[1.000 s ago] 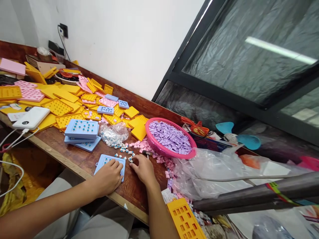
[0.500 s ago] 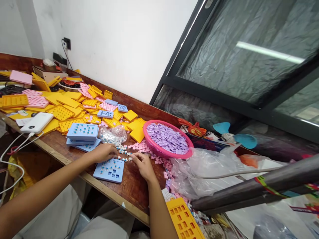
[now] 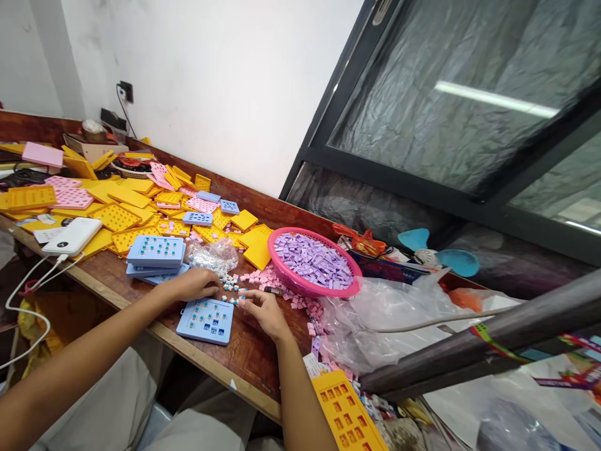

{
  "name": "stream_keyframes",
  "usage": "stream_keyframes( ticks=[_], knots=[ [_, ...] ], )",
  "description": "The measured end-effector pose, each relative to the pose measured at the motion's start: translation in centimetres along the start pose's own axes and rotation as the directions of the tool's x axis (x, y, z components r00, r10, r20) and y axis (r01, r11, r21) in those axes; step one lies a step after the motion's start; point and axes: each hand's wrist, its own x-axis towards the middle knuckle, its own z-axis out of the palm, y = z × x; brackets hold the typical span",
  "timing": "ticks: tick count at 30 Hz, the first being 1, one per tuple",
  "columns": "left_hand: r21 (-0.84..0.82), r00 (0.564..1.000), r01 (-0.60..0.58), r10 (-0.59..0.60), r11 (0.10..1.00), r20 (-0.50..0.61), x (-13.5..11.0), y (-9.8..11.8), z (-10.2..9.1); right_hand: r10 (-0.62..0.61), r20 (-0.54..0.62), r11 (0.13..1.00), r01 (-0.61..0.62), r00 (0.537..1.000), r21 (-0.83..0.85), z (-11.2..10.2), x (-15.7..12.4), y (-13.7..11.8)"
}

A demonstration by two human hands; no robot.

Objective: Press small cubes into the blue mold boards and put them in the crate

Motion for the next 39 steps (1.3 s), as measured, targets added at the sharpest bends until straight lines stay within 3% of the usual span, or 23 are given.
stream_keyframes(
  ticks=[3, 5, 7, 10, 13, 15, 18, 21, 25, 32, 39],
  knots=[
    [-0.017, 0.987, 0.004, -0.007, 1.0, -0.159, -2.2, 1.7, -0.5, -0.049, -0.028, 0.995, 0.046, 0.998, -0.084, 0.3, 0.0, 0.0],
    [-0.043, 0.979, -0.053, 0.044, 0.998, -0.2, -4.1, 3.3, -0.1, -0.055, -0.04, 0.989, 0.049, 0.998, -0.139, 0.8, -0.1, -0.3],
    [-0.019, 0.977, -0.08, 0.075, 0.997, -0.198, -5.9, 4.8, 1.0, -0.041, -0.011, 0.978, 0.038, 0.999, -0.205, 1.5, -0.4, -0.7],
    [0.147, 0.972, -0.022, 0.055, 0.989, -0.227, -7.7, 6.1, 3.7, -0.042, 0.097, 0.942, 0.071, 0.994, -0.327, 2.8, -0.9, -1.1],
    [0.296, 0.962, 0.044, 0.04, 0.954, -0.272, -8.3, 6.1, 6.1, -0.104, 0.156, 0.86, 0.167, 0.982, -0.483, 4.0, -1.2, -1.0],
    [0.311, 0.951, 0.092, 0.009, 0.946, -0.309, -8.4, 5.7, 6.8, -0.151, 0.167, 0.783, 0.221, 0.974, -0.581, 4.4, -1.3, -0.9],
    [0.239, 0.946, 0.121, -0.039, 0.963, -0.321, -8.6, 5.5, 6.4, -0.174, 0.173, 0.723, 0.245, 0.969, -0.646, 4.2, -1.3, -1.0],
    [0.125, 0.966, 0.096, -0.062, 0.988, -0.253, -9.0, 5.7, 5.3, -0.186, 0.173, 0.742, 0.254, 0.967, -0.621, 3.6, -1.3, -1.5],
    [0.051, 0.97, 0.114, -0.1, 0.992, -0.222, -9.1, 6.1, 4.7, -0.223, 0.258, 0.767, 0.333, 0.94, -0.549, 3.2, -1.4, -1.7],
    [0.083, 0.949, 0.178, -0.149, 0.981, -0.278, -8.7, 7.1, 5.1, -0.215, 0.279, 0.795, 0.334, 0.936, -0.506, 4.2, -1.0, -0.7],
    [0.129, 0.971, 0.175, -0.149, 0.976, -0.188, -8.3, 7.4, 3.6, -0.223, 0.219, 0.788, 0.308, 0.95, -0.534, 4.7, -1.0, -1.0]
  ],
)
